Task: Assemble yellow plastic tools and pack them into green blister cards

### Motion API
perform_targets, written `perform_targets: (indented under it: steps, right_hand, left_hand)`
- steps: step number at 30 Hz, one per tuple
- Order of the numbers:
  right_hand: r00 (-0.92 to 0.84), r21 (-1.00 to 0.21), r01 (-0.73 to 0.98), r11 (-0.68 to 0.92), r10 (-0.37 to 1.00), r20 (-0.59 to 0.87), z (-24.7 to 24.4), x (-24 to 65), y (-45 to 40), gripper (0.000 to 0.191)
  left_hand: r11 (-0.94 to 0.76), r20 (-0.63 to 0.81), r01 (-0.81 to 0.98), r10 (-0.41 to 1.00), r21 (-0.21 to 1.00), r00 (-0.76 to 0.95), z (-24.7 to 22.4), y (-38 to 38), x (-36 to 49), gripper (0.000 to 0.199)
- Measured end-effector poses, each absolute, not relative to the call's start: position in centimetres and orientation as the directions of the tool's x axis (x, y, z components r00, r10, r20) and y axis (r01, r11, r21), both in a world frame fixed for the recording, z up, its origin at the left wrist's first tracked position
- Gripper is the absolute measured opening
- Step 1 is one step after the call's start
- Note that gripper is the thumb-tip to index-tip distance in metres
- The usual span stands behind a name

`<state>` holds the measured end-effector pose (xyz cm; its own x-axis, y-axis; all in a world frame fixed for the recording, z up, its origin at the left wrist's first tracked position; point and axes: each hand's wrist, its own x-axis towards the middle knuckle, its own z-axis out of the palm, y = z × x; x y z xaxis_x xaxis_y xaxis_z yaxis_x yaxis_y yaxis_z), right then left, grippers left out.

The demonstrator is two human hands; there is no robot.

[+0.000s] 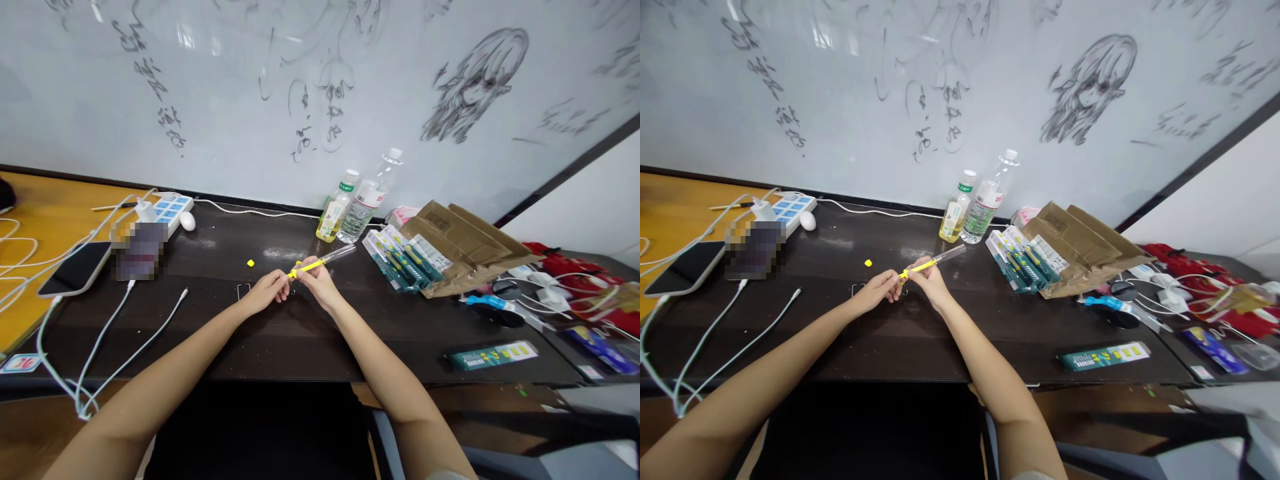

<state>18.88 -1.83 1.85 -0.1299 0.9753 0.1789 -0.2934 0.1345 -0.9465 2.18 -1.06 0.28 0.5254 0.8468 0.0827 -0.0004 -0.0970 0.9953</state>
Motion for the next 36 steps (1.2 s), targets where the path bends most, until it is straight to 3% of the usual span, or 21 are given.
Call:
perform_targets:
  steps: [9, 16, 18, 23, 31, 36]
  right_hand:
    - [-0.112, -0.951, -0.271, 0.149, 0.976, 0.185, 1.90, 18.89, -2.00, 0.033]
    - [-0.099, -0.945, -0.291, 0.148, 0.978, 0.184, 2.07, 19.08, -1.89, 0.031]
    - [-0.094, -0.945, -0.288, 0.152, 0.978, 0.186, 2.06, 19.20, -1.81, 0.030]
    - [-0.057, -0.952, -0.223, 0.209, 0.972, 0.227, 2.23, 19.28, -1.83, 0.027]
    - [-0.210, -0.968, -0.073, 0.238, 0.946, 0.248, 2.37, 18.95, -2.12, 0.030]
    - [-0.255, -0.972, -0.019, 0.234, 0.939, 0.231, 2.06, 19.12, -2.05, 0.032]
  left_hand:
    - [-0.045, 0.043, -0.007, 0.871, 0.999, 0.489, -0.11, -1.33, 2.52, 0.033]
    - [-0.391, 0.301, 0.100, 0.826, 0.915, 0.476, 0.70, -1.77, 2.26, 0.025]
    - [-0.341, 0.265, 0.049, 0.806, 0.939, 0.529, 0.73, -1.88, 2.33, 0.029]
    - [-0.025, 0.131, -0.176, 0.770, 0.984, 0.625, 0.28, -1.79, 2.80, 0.035]
    - [0.033, 0.064, -0.145, 0.786, 0.989, 0.615, 0.01, -1.72, 2.88, 0.042]
    - [0.080, 0.027, -0.147, 0.793, 0.986, 0.608, -0.13, -1.69, 3.01, 0.036]
